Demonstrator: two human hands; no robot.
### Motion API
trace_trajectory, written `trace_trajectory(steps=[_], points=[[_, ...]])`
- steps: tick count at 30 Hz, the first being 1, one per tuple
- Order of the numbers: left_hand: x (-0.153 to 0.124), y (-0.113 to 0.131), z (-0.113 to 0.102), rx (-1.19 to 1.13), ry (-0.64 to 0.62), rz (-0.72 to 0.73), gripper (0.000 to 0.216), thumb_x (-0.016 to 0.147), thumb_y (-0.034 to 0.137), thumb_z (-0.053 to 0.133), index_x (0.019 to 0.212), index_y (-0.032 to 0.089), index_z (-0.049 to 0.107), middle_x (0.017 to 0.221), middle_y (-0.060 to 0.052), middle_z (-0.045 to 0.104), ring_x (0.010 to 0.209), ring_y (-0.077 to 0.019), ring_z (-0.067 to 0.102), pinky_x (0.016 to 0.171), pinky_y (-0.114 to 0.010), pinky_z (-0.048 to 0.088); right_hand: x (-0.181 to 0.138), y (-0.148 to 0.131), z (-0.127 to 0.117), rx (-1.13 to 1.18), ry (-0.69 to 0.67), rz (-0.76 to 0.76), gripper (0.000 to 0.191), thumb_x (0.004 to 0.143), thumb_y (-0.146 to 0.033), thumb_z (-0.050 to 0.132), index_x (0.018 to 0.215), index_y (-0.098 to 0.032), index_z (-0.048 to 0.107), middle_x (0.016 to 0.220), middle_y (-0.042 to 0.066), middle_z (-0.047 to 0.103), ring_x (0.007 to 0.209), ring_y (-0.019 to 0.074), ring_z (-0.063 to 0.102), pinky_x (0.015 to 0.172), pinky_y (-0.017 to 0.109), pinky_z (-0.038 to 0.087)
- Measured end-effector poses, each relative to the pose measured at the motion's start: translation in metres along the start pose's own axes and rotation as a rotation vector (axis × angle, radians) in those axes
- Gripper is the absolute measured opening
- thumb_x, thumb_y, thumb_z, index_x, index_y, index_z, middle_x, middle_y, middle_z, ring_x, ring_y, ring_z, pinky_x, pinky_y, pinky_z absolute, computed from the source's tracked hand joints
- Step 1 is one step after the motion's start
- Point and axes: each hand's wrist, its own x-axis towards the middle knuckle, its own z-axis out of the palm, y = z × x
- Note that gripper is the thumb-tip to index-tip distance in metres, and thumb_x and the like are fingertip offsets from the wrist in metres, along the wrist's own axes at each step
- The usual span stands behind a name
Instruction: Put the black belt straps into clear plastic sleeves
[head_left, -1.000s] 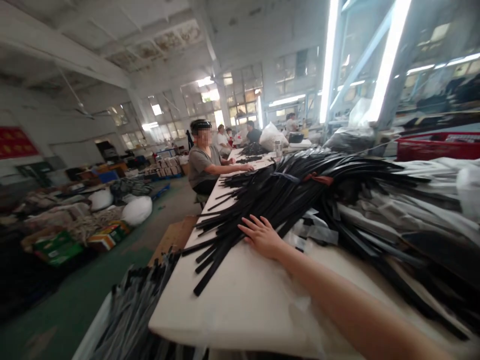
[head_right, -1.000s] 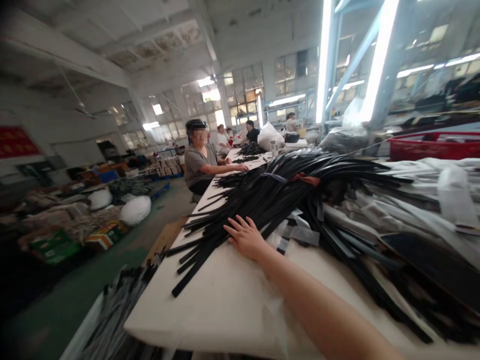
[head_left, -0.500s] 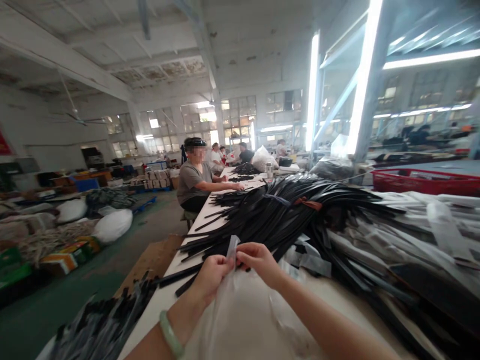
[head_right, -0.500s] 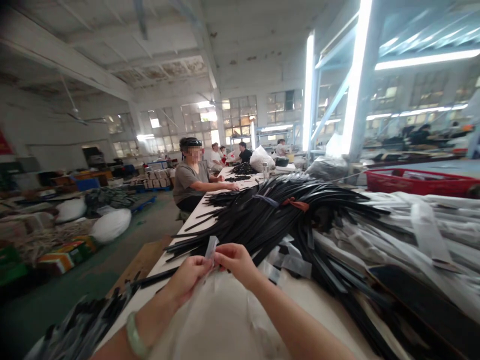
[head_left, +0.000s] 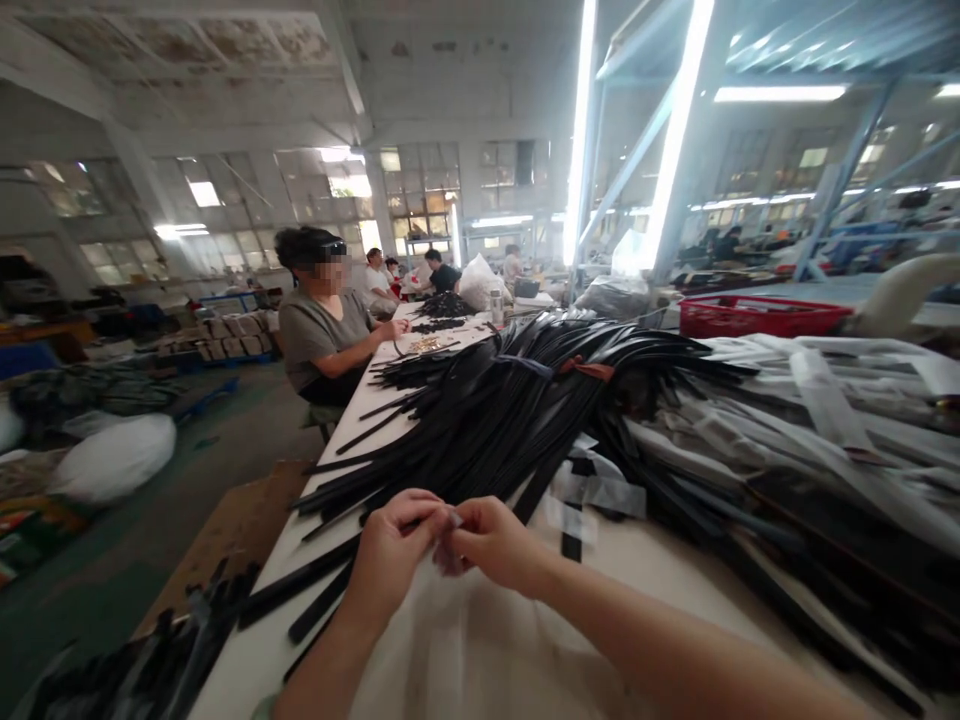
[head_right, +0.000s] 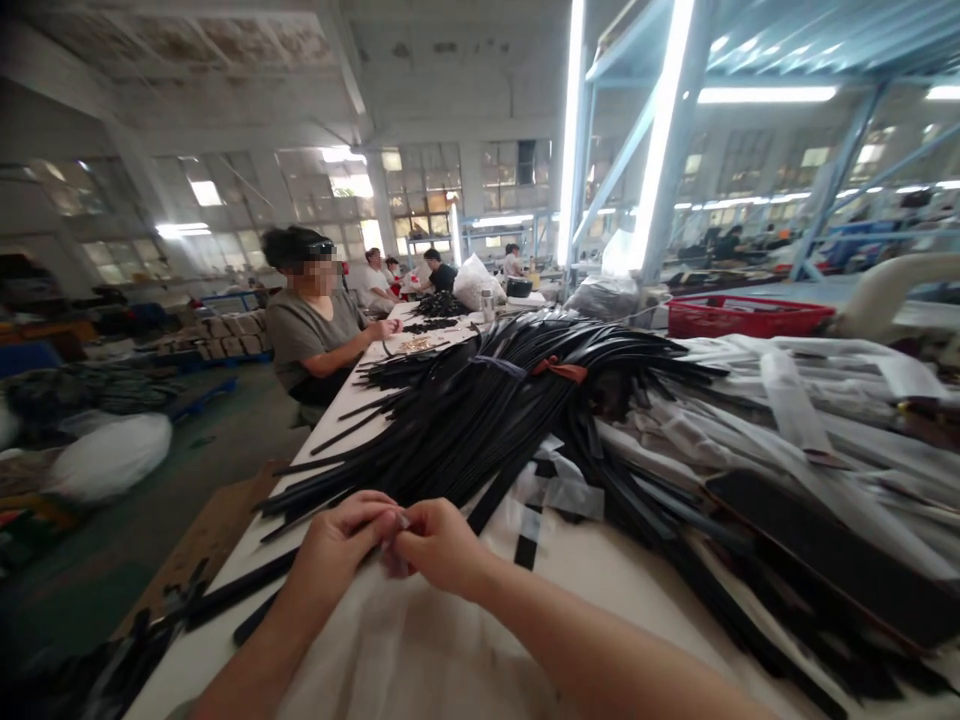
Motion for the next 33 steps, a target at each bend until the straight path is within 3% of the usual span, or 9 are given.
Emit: trace_trajectory(steps=[4, 7, 11, 13, 16, 19, 23, 28, 33], points=[[-0.004, -0.001, 0.005, -0.096, 0.0, -0.094, 0.023, 0.073, 0.036, 0.065, 0.066, 0.014, 0.065, 0.065, -0.003, 0.061, 0.058, -0.0138, 0.055, 0.054, -0.023, 0.043, -0.002, 0.005, 0.007, -0.03, -0.015, 0.146, 0.017, 0.066, -0.019, 0.045, 0.062, -0.014, 0.062, 0.057, 0.0, 0.063, 0.054, 0.0118, 0.059, 0.054, 0.022, 0.047], [-0.005, -0.007, 0.008, -0.276, 0.074, -0.212, 0.029, 0.069, 0.041, 0.069, 0.068, 0.014, 0.059, 0.061, -0.001, 0.061, 0.055, -0.0122, 0.054, 0.054, -0.022, 0.044, 0.003, 0.0, -0.012, -0.318, 0.046, 0.134, 0.022, 0.068, -0.013, 0.042, 0.066, -0.014, 0.063, 0.056, 0.001, 0.062, 0.053, 0.0127, 0.059, 0.052, 0.022, 0.046], [-0.002, -0.013, 0.009, -0.526, 0.111, -0.404, 0.035, 0.064, 0.042, 0.075, 0.073, 0.014, 0.055, 0.069, -0.005, 0.068, 0.062, -0.0149, 0.063, 0.06, -0.024, 0.049, 0.008, -0.019, -0.07, -1.013, 0.509, -0.168, 0.023, 0.074, -0.012, 0.049, 0.085, -0.017, 0.069, 0.088, 0.007, 0.067, 0.083, 0.019, 0.061, 0.077, 0.029, 0.047], [-0.002, -0.013, 0.009, -0.567, 0.139, -0.456, 0.037, 0.06, 0.036, 0.08, 0.074, 0.015, 0.054, 0.069, -0.006, 0.069, 0.065, -0.0158, 0.065, 0.063, -0.024, 0.05, 0.008, -0.026, -0.102, -1.258, 0.629, -0.213, 0.022, 0.076, -0.019, 0.058, 0.096, -0.016, 0.069, 0.104, 0.01, 0.064, 0.097, 0.0237, 0.057, 0.089, 0.034, 0.042], [-0.003, -0.012, 0.009, -0.567, 0.153, -0.503, 0.041, 0.054, 0.027, 0.084, 0.079, 0.016, 0.054, 0.069, -0.005, 0.07, 0.065, -0.0154, 0.066, 0.06, -0.022, 0.049, 0.009, -0.029, -0.135, -1.402, 0.528, -0.194, 0.035, 0.078, -0.032, 0.067, 0.108, -0.014, 0.067, 0.11, 0.012, 0.063, 0.104, 0.0258, 0.054, 0.094, 0.036, 0.038], [-0.005, -0.011, 0.009, -0.516, 0.14, -0.523, 0.049, 0.049, 0.025, 0.086, 0.087, 0.016, 0.055, 0.07, -0.002, 0.069, 0.063, -0.0138, 0.065, 0.057, -0.021, 0.047, 0.009, -0.027, -0.148, -1.439, 0.421, -0.184, 0.03, 0.08, -0.037, 0.068, 0.104, -0.019, 0.07, 0.105, 0.008, 0.065, 0.099, 0.0225, 0.055, 0.091, 0.033, 0.039], [-0.006, -0.012, 0.008, -0.429, 0.165, -0.496, 0.055, 0.043, 0.031, 0.086, 0.086, 0.016, 0.054, 0.062, 0.002, 0.065, 0.056, -0.0118, 0.06, 0.053, -0.02, 0.043, 0.01, -0.028, -0.15, -1.457, 0.388, -0.19, 0.018, 0.081, -0.037, 0.067, 0.093, -0.024, 0.074, 0.096, 0.004, 0.067, 0.094, 0.0197, 0.056, 0.087, 0.03, 0.038], [-0.008, -0.015, 0.009, -0.299, 0.155, -0.345, 0.044, 0.05, 0.03, 0.08, 0.082, 0.017, 0.054, 0.058, 0.004, 0.061, 0.048, -0.0097, 0.053, 0.047, -0.019, 0.036, 0.01, -0.026, -0.149, -1.442, 0.361, -0.222, 0.017, 0.087, -0.028, 0.059, 0.094, -0.023, 0.073, 0.098, 0.003, 0.069, 0.094, 0.0191, 0.057, 0.09, 0.032, 0.036], [-0.007, -0.021, 0.009, -0.193, 0.159, -0.226, 0.035, 0.053, 0.023, 0.076, 0.079, 0.016, 0.053, 0.059, 0.001, 0.063, 0.055, -0.0133, 0.059, 0.055, -0.023, 0.043, 0.012, -0.021, -0.151, -1.438, 0.329, -0.23, 0.016, 0.082, -0.022, 0.06, 0.09, -0.023, 0.074, 0.095, 0.004, 0.07, 0.091, 0.0206, 0.057, 0.087, 0.033, 0.036]])
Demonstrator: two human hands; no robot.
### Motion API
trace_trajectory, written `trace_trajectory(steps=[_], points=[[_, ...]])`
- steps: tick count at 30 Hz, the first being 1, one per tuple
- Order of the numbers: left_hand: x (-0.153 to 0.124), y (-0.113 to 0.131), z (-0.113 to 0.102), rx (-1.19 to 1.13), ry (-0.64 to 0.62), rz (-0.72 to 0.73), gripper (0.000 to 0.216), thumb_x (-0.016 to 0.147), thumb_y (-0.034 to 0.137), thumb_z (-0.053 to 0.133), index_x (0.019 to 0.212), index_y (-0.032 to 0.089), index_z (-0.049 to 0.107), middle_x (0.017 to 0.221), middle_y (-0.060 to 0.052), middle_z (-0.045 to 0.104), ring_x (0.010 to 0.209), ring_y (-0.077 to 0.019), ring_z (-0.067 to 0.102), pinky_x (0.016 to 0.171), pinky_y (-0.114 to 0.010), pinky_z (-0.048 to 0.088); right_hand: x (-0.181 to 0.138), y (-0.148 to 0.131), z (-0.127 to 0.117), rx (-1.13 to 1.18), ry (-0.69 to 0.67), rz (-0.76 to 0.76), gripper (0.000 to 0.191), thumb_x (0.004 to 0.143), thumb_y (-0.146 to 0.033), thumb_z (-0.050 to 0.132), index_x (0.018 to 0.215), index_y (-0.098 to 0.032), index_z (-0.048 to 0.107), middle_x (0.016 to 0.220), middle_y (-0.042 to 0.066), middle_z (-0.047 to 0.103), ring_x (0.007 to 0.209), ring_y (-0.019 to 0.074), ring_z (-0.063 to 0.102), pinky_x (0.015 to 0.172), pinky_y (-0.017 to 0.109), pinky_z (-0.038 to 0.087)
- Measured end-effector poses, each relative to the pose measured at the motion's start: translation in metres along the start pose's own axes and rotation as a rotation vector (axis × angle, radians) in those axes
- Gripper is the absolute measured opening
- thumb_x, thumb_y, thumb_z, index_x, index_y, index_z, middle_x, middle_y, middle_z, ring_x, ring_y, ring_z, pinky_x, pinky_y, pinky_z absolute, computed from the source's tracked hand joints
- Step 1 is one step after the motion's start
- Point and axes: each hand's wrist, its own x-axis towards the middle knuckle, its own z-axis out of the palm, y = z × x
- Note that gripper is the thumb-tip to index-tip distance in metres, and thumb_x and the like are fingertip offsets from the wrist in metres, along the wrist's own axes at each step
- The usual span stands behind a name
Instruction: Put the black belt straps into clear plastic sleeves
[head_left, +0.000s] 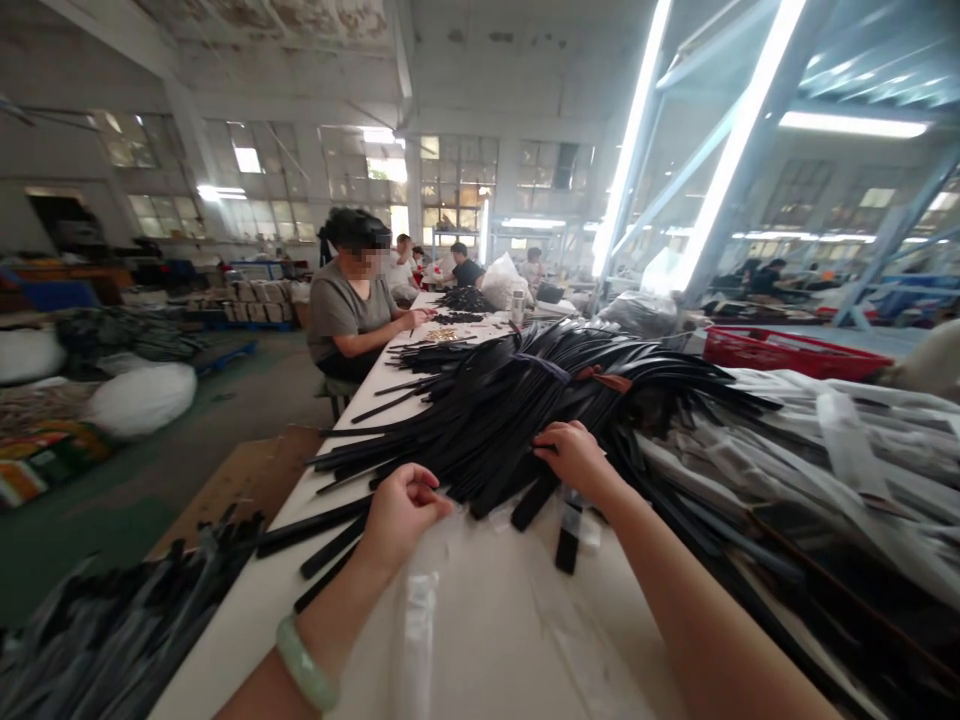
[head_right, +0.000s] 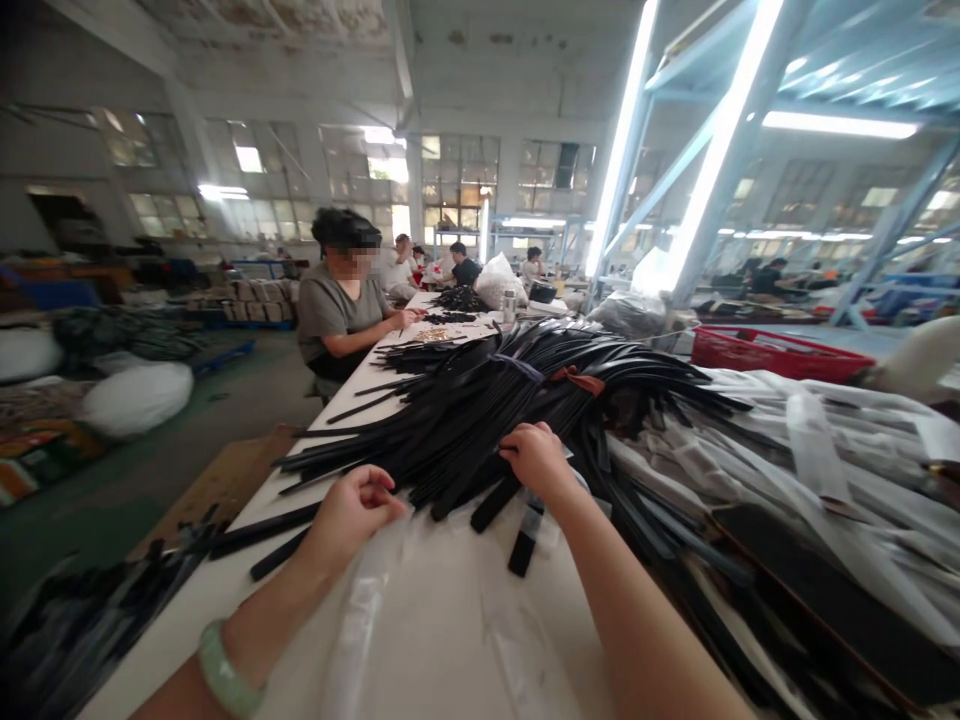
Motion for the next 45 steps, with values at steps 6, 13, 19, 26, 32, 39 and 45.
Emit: trace_trajectory(steps=[6, 13, 19, 26, 32, 39, 45], points=[[-0.005, 0.003, 0.001, 0.114, -0.028, 0.133, 0.024, 0.063, 0.018, 0.067, 0.083, 0.018, 0.053, 0.066, 0.0, 0.067, 0.066, -0.0177, 0.066, 0.065, -0.027, 0.049, 0.0, 0.001, -0.007, -0.007, 0.1, 0.057, 0.019, 0.084, -0.025, 0.055, 0.078, -0.024, 0.073, 0.092, 0.004, 0.069, 0.094, 0.0223, 0.056, 0.083, 0.034, 0.037], [-0.004, 0.004, 0.001, 0.18, 0.065, 0.2, 0.02, 0.065, 0.016, 0.062, 0.083, 0.019, 0.053, 0.066, 0.002, 0.065, 0.067, -0.017, 0.065, 0.067, -0.028, 0.05, -0.013, -0.07, -0.042, 0.17, 0.328, -0.279, 0.022, 0.094, -0.024, 0.04, 0.087, -0.018, 0.06, 0.079, 0.005, 0.062, 0.077, 0.0179, 0.056, 0.072, 0.028, 0.038], [-0.005, 0.008, 0.001, 0.178, 0.064, 0.199, 0.02, 0.067, 0.017, 0.06, 0.085, 0.02, 0.055, 0.071, 0.002, 0.067, 0.072, -0.0175, 0.067, 0.07, -0.027, 0.05, -0.031, -0.132, -0.029, -0.062, 0.017, -0.391, 0.018, 0.095, -0.023, 0.045, 0.079, -0.02, 0.053, 0.072, -0.001, 0.06, 0.067, 0.0144, 0.055, 0.067, 0.029, 0.029], [-0.009, 0.014, 0.003, 0.191, 0.013, 0.175, 0.022, 0.067, 0.02, 0.064, 0.087, 0.02, 0.054, 0.073, 0.001, 0.068, 0.073, -0.0182, 0.067, 0.071, -0.028, 0.05, -0.026, -0.12, -0.021, -0.085, -0.018, -0.339, 0.018, 0.095, -0.024, 0.047, 0.079, -0.02, 0.053, 0.075, -0.001, 0.062, 0.071, 0.0143, 0.058, 0.067, 0.029, 0.027], [-0.009, 0.012, 0.003, 0.21, 0.033, 0.181, 0.02, 0.068, 0.02, 0.064, 0.086, 0.02, 0.056, 0.075, 0.0, 0.069, 0.075, -0.0183, 0.067, 0.072, -0.028, 0.05, -0.027, -0.123, -0.02, -0.093, -0.035, -0.343, 0.019, 0.095, -0.025, 0.046, 0.078, -0.02, 0.053, 0.075, -0.001, 0.062, 0.071, 0.0142, 0.058, 0.066, 0.029, 0.027], [-0.009, 0.012, 0.003, 0.242, 0.023, 0.197, 0.018, 0.068, 0.018, 0.063, 0.085, 0.02, 0.057, 0.075, 0.001, 0.068, 0.074, -0.0176, 0.067, 0.071, -0.027, 0.049, -0.027, -0.122, -0.018, -0.091, -0.007, -0.328, 0.017, 0.096, -0.024, 0.044, 0.082, -0.02, 0.053, 0.076, -0.001, 0.062, 0.074, 0.0145, 0.058, 0.069, 0.029, 0.028], [-0.01, 0.015, 0.004, 0.24, -0.003, 0.194, 0.017, 0.067, 0.018, 0.063, 0.083, 0.02, 0.057, 0.074, 0.001, 0.068, 0.072, -0.0169, 0.066, 0.069, -0.027, 0.049, -0.028, -0.123, -0.016, -0.098, -0.027, -0.339, 0.019, 0.097, -0.026, 0.043, 0.082, -0.02, 0.053, 0.077, -0.001, 0.061, 0.074, 0.0144, 0.058, 0.07, 0.029, 0.028]])
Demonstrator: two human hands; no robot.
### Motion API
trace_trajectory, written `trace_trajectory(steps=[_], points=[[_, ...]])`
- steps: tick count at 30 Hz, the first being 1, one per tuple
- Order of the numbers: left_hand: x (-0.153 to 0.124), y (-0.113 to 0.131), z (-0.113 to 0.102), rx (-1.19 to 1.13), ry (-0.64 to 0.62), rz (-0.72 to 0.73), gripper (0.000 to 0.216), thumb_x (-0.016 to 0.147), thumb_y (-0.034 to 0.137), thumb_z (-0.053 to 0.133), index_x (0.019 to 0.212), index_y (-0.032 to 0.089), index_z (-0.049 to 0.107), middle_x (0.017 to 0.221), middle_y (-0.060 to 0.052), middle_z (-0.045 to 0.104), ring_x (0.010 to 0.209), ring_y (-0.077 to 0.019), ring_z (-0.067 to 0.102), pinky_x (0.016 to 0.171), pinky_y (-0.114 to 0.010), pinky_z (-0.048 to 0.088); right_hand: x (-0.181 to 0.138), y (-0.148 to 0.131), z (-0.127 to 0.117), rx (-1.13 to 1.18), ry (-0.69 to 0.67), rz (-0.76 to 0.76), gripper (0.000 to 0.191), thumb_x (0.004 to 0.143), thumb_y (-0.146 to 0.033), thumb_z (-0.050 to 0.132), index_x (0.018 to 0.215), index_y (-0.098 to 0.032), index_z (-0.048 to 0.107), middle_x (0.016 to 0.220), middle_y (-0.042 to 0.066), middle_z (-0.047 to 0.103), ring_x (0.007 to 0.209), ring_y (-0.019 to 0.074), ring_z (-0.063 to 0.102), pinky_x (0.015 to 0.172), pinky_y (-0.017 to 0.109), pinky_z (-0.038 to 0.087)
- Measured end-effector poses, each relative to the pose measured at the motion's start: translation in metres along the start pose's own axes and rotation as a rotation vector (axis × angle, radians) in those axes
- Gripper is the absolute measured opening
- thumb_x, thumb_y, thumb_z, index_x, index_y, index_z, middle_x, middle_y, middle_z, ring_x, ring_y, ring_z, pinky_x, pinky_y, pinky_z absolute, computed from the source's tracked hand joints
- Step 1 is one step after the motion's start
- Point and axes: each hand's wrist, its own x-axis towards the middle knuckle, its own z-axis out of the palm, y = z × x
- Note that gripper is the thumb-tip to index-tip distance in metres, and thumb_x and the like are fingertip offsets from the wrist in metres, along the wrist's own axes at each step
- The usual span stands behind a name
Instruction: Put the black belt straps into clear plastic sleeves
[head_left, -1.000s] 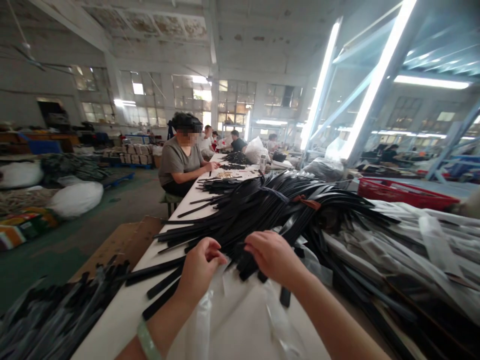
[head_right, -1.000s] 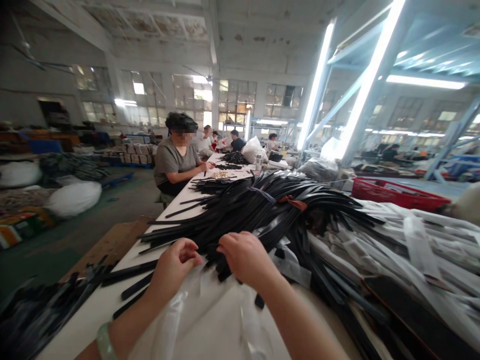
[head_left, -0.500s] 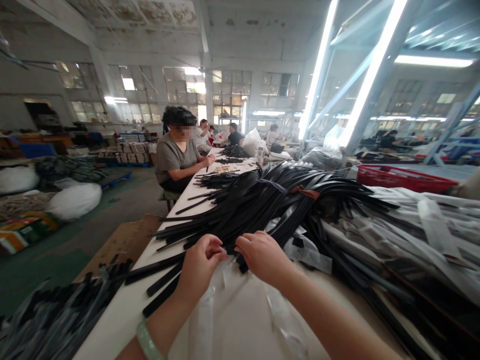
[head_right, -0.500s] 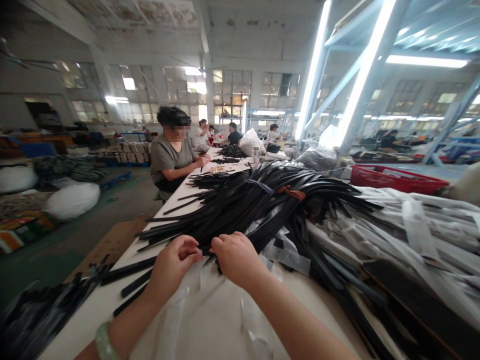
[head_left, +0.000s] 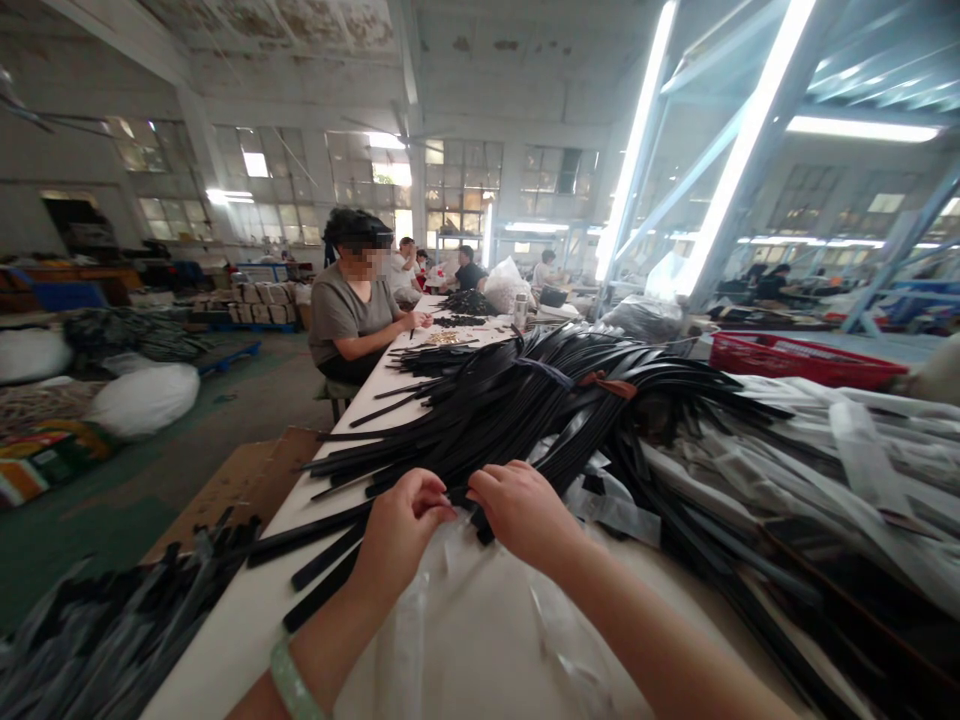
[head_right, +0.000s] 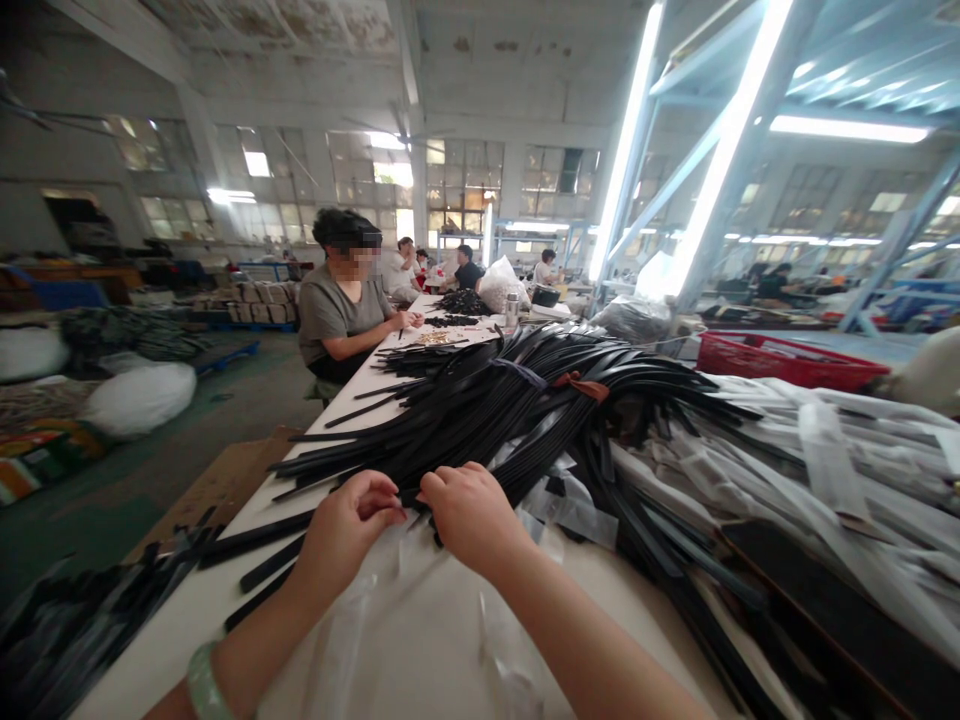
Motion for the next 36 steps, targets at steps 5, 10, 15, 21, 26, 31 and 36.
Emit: trace_trajectory(steps=[5, 10, 15, 21, 26, 31, 36], points=[[-0.001, 0.0, 0.0, -0.021, 0.02, -0.012, 0.017, 0.067, 0.018, 0.064, 0.082, 0.019, 0.056, 0.074, 0.001, 0.068, 0.073, -0.0173, 0.067, 0.07, -0.027, 0.05, 0.0, 0.003, -0.003, 0.017, -0.082, -0.069, 0.016, 0.094, -0.023, 0.046, 0.081, -0.02, 0.054, 0.076, -0.001, 0.061, 0.073, 0.0142, 0.057, 0.07, 0.029, 0.029], [-0.004, 0.0, 0.005, -0.102, -0.112, -0.058, 0.021, 0.065, 0.016, 0.064, 0.084, 0.018, 0.056, 0.072, 0.0, 0.069, 0.072, -0.0182, 0.067, 0.068, -0.028, 0.05, -0.002, -0.005, -0.003, 0.049, -0.165, -0.195, 0.006, 0.087, -0.014, 0.051, 0.086, -0.018, 0.055, 0.083, 0.001, 0.062, 0.08, 0.0155, 0.056, 0.078, 0.028, 0.032], [-0.002, -0.007, 0.006, -0.218, -0.234, -0.257, 0.037, 0.06, 0.023, 0.071, 0.091, 0.017, 0.052, 0.066, -0.001, 0.068, 0.062, -0.0187, 0.065, 0.055, -0.026, 0.048, -0.003, 0.008, -0.004, 0.052, -0.074, -0.1, 0.009, 0.092, -0.024, 0.049, 0.089, -0.019, 0.057, 0.084, 0.001, 0.062, 0.088, 0.0165, 0.055, 0.102, 0.034, 0.024], [0.002, -0.01, 0.001, -0.037, -0.164, -0.22, 0.034, 0.062, 0.025, 0.07, 0.09, 0.018, 0.053, 0.063, 0.0, 0.069, 0.057, -0.0192, 0.064, 0.057, -0.028, 0.046, -0.003, 0.044, -0.007, 0.062, -0.091, 0.027, 0.005, 0.085, -0.022, 0.059, 0.081, -0.021, 0.062, 0.083, -0.001, 0.064, 0.098, 0.0185, 0.05, 0.108, 0.044, 0.011], [-0.001, -0.001, 0.001, 0.022, -0.183, -0.148, 0.032, 0.061, 0.019, 0.067, 0.092, 0.018, 0.056, 0.064, 0.001, 0.07, 0.065, -0.0201, 0.066, 0.063, -0.027, 0.045, -0.003, 0.011, 0.002, 0.146, -0.078, -0.131, 0.011, 0.087, -0.024, 0.055, 0.078, -0.021, 0.062, 0.08, -0.001, 0.063, 0.096, 0.0171, 0.05, 0.107, 0.04, 0.015], [-0.002, -0.002, 0.001, 0.012, -0.167, -0.17, 0.032, 0.061, 0.024, 0.07, 0.089, 0.017, 0.057, 0.062, 0.0, 0.069, 0.058, -0.0179, 0.062, 0.055, -0.025, 0.041, -0.005, 0.027, 0.0, 0.109, -0.077, -0.019, 0.009, 0.087, -0.025, 0.057, 0.082, -0.021, 0.063, 0.083, 0.0, 0.064, 0.1, 0.019, 0.05, 0.108, 0.049, 0.001], [-0.004, -0.007, 0.004, -0.054, -0.188, -0.246, 0.033, 0.06, 0.025, 0.072, 0.088, 0.016, 0.057, 0.059, 0.001, 0.066, 0.045, -0.0122, 0.052, 0.045, -0.022, 0.034, -0.006, 0.056, 0.001, 0.141, -0.119, -0.012, 0.008, 0.083, -0.022, 0.059, 0.077, -0.021, 0.064, 0.081, -0.001, 0.064, 0.098, 0.0178, 0.05, 0.108, 0.047, 0.003]])
